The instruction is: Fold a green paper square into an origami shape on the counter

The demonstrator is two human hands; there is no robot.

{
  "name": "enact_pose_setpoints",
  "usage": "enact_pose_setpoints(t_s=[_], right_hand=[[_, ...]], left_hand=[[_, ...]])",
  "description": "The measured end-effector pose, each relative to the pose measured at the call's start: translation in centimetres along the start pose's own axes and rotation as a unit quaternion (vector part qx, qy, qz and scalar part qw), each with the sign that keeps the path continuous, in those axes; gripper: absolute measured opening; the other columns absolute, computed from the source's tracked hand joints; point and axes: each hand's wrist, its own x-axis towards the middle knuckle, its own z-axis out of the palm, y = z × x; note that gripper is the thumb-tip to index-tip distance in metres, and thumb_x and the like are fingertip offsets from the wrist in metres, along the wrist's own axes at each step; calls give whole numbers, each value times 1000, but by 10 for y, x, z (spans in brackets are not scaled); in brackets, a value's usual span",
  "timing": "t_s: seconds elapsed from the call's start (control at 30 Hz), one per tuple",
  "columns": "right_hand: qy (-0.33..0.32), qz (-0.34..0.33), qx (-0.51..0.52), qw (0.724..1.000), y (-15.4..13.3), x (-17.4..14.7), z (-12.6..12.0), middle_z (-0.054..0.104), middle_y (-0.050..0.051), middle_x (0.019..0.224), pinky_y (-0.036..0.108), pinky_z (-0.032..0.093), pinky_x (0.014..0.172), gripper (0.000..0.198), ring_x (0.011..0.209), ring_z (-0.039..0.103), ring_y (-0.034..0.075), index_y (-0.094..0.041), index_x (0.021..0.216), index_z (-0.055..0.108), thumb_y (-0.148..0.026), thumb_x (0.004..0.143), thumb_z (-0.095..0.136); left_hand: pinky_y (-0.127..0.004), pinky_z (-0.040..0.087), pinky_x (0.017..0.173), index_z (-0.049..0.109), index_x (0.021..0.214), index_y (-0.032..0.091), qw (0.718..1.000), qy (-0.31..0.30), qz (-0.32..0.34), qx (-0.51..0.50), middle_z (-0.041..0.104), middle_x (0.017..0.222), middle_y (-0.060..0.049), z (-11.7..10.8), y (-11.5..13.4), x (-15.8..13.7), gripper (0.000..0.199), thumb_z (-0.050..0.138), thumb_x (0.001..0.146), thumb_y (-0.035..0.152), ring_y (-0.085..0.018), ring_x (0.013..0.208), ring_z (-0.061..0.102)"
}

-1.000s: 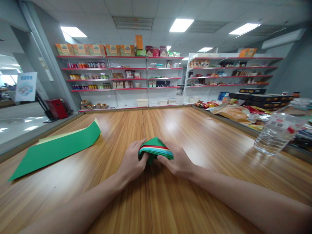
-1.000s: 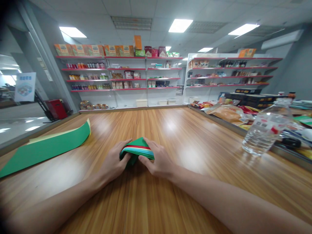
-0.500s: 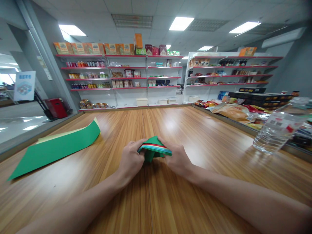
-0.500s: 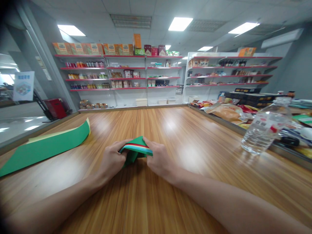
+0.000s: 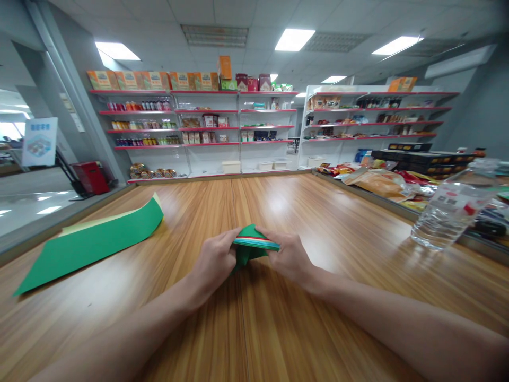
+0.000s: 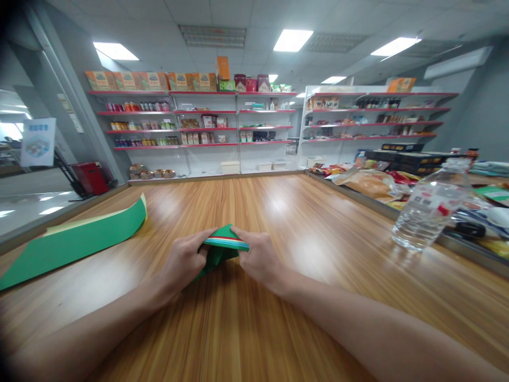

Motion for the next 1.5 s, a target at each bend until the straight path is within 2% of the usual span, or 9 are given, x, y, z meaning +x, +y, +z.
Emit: enact_pose_setpoints(t_s=[0.2,0.27,0.43,0.57,0.7,0.77,1.0,1.3,1.5], right_hand=[[9,11,9,1000,1,-3,0,67,6,113,33,53,85,49,93,68,21,-18,120,61,-5,75,49],[13,2,-1,1000,2,-4,1,68,7,110,33,54,82,48,90,68,21,-17,120,62,-6,75,50],[56,-97,-16,994,8,-5,3,71,8,103,30,56,71,49,81,70,19,-17,120,61,-5,75,49],[80,-167,-36,982,8,-4,2,70,8,105,29,56,71,60,84,69,19,-19,127,55,0,71,46],[108,-252,-59,960,4,-4,-3,64,8,118,30,56,78,66,98,65,19,-24,136,44,1,75,44],[114,-270,-67,954,2,-4,-5,62,8,120,30,56,79,66,101,64,19,-25,138,42,0,77,44],[100,-260,-76,957,-3,-7,0,66,10,110,31,58,71,69,91,67,21,-20,137,44,1,72,42],[82,-240,-67,965,1,-7,4,68,12,105,34,58,71,63,90,68,23,-16,132,49,0,71,42],[84,-218,-66,970,-4,-3,4,66,11,111,35,56,75,56,93,66,23,-22,132,47,-5,79,44]], left_hand=[[-30,50,72,68,95,20,998,-17,0,55,72,92,-7,-6,6,0,32,41,83,8,-22,80,67],[-31,51,71,67,96,18,997,-29,4,72,71,90,-8,-4,6,0,31,41,82,7,-22,79,67],[-40,48,90,50,121,4,992,-1,66,106,62,113,-18,1,5,1,47,40,75,1,-27,104,58],[-42,47,92,49,121,5,985,-7,106,136,59,111,-18,-5,14,3,50,44,72,2,-29,105,55],[-45,44,96,40,128,3,976,26,142,164,52,118,-20,-13,24,4,69,47,60,-1,-31,111,48],[-45,43,98,37,130,3,974,22,156,165,50,121,-20,-14,25,4,73,45,58,-2,-31,113,46],[-42,46,90,46,120,6,981,7,133,142,55,107,-15,-14,20,3,57,46,63,-3,-28,101,51],[-37,48,77,55,101,12,990,17,73,117,56,90,-10,-12,24,8,39,46,65,-1,-24,84,54],[-37,46,81,56,105,11,997,19,35,68,60,97,-11,-15,26,10,46,47,61,-1,-25,92,56]])
